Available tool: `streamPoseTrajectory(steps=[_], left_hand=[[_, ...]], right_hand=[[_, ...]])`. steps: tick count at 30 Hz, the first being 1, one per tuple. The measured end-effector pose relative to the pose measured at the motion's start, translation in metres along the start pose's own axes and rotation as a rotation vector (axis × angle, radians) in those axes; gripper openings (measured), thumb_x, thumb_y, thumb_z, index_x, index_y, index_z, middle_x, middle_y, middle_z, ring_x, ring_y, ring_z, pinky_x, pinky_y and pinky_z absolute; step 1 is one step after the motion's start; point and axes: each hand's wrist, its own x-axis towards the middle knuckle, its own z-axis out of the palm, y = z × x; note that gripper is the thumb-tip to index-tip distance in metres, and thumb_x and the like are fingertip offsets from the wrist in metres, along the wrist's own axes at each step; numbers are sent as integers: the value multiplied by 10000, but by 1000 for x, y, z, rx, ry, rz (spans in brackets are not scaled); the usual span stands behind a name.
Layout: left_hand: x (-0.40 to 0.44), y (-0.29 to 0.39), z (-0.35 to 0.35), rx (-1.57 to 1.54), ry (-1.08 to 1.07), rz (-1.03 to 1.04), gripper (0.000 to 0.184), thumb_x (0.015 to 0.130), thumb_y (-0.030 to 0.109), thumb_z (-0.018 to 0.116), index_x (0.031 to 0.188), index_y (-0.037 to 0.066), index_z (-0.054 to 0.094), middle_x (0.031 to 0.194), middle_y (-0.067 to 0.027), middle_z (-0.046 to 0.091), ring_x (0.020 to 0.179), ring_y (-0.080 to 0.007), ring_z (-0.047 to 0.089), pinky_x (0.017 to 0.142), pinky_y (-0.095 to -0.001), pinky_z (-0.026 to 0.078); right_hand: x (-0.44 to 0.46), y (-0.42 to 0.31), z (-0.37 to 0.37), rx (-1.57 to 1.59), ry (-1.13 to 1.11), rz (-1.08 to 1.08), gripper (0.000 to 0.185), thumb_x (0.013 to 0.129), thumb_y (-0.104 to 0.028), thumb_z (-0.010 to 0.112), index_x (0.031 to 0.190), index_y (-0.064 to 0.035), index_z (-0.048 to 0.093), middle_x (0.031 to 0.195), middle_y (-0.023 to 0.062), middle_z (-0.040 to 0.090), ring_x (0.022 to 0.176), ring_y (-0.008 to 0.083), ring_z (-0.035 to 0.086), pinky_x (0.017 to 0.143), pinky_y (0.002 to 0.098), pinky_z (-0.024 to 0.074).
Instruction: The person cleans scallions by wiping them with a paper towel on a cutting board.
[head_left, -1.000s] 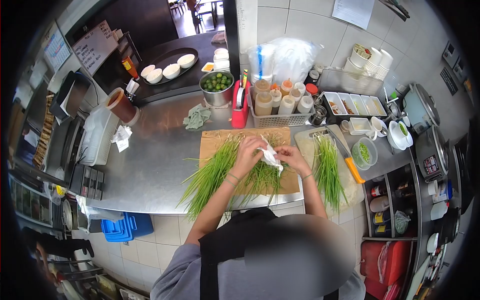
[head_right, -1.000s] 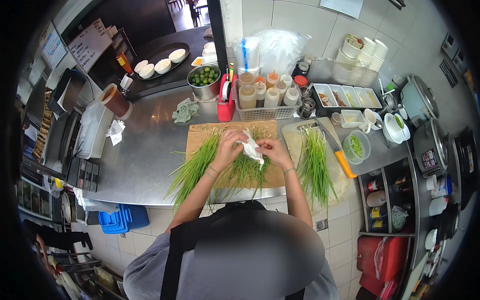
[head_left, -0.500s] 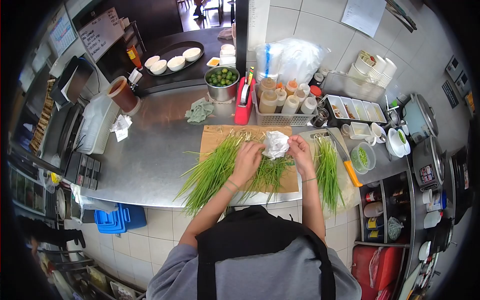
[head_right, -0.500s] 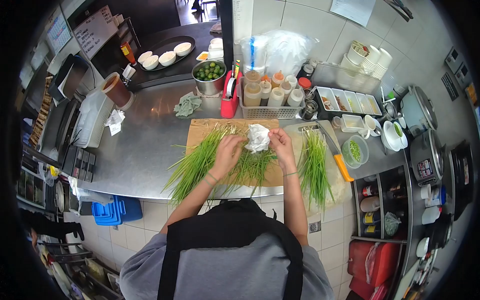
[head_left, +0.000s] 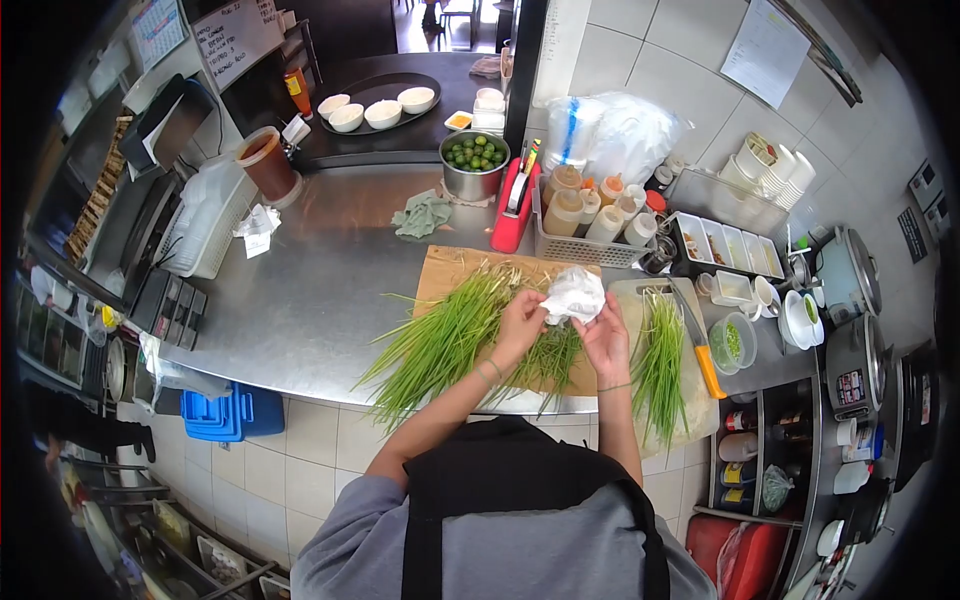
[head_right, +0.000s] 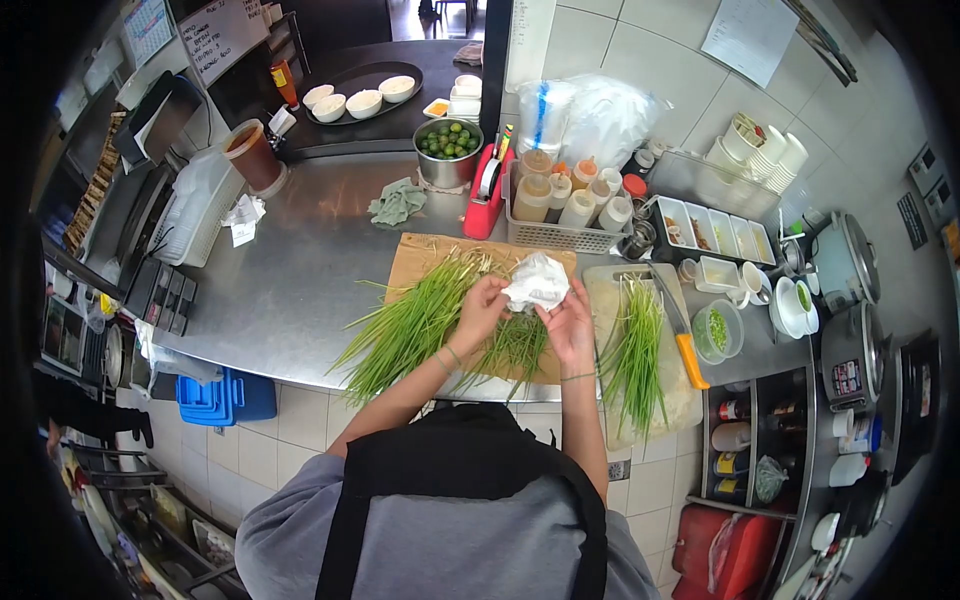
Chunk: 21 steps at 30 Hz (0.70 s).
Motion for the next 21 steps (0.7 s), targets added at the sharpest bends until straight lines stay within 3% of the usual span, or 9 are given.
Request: streamPoseTrajectory(steps=[3, 6, 7, 10, 11, 13, 17, 21], left_hand=[[1, 6, -3, 1, -26, 30, 176, 785, -35, 476, 949, 28, 485, 831, -42, 584, 708, -79, 550, 570, -208, 466], [3, -6, -1, -85, -198, 45, 210, 779, -45, 469, 972, 33, 492, 866, -44, 586, 731, -89, 559, 594, -214, 473], [2, -6, 0, -141, -270, 43, 223, 777, -49, 467, 982, 34, 494, 882, -45, 588, 741, -92, 561, 604, -214, 475], [-7, 28, -7, -191, -444, -125, 259, 765, -51, 482, 1006, 43, 507, 912, -42, 588, 769, -99, 567, 638, -221, 479], [-9, 42, -15, -65, -425, -180, 268, 765, -34, 495, 1022, 41, 513, 916, -40, 592, 806, -99, 566, 657, -229, 477], [6, 32, -46, 207, -277, 60, 252, 745, -11, 522, 991, 43, 537, 902, -66, 598, 788, -140, 583, 660, -245, 475], [34, 5, -114, 1175, 371, 350, 184, 675, 88, 611, 858, 63, 606, 842, -120, 578, 797, -284, 561, 706, -364, 467], [42, -2, -135, 1207, 272, 138, 103, 660, 129, 636, 749, 77, 633, 842, -110, 582, 834, -295, 554, 721, -389, 460]], right_hand=[[-23, -8, 25, -172, 124, 12, 409, 886, -143, 458, 1275, -195, 344, 1167, 87, 486, 1008, 210, 541, 794, 376, 477], [-23, -4, 19, -562, -2, 14, 452, 878, -133, 480, 1302, -177, 329, 1189, 71, 467, 957, 165, 554, 740, 325, 489], [-17, 0, 5, -634, -12, 111, 380, 858, -104, 515, 1229, -93, 433, 1124, 66, 517, 881, 127, 570, 687, 268, 488], [-11, 2, -15, -546, -86, 130, 272, 837, -83, 540, 1102, -21, 533, 1003, 53, 587, 824, 117, 584, 674, 250, 481], [-11, 0, -16, -569, -46, 86, 246, 833, -74, 543, 1071, -15, 547, 967, 47, 598, 811, 114, 586, 679, 249, 481], [-13, -6, -15, -610, 37, -5, 196, 823, -57, 549, 1010, -3, 574, 896, 36, 621, 783, 107, 591, 689, 246, 481], [-14, -11, -17, -596, 64, -62, 195, 815, -44, 550, 1007, -22, 575, 903, 29, 623, 785, 103, 590, 699, 243, 472], [-10, -5, -13, -563, 73, -94, 201, 807, -34, 549, 1006, -36, 574, 887, 20, 617, 769, 94, 585, 665, 223, 457]])
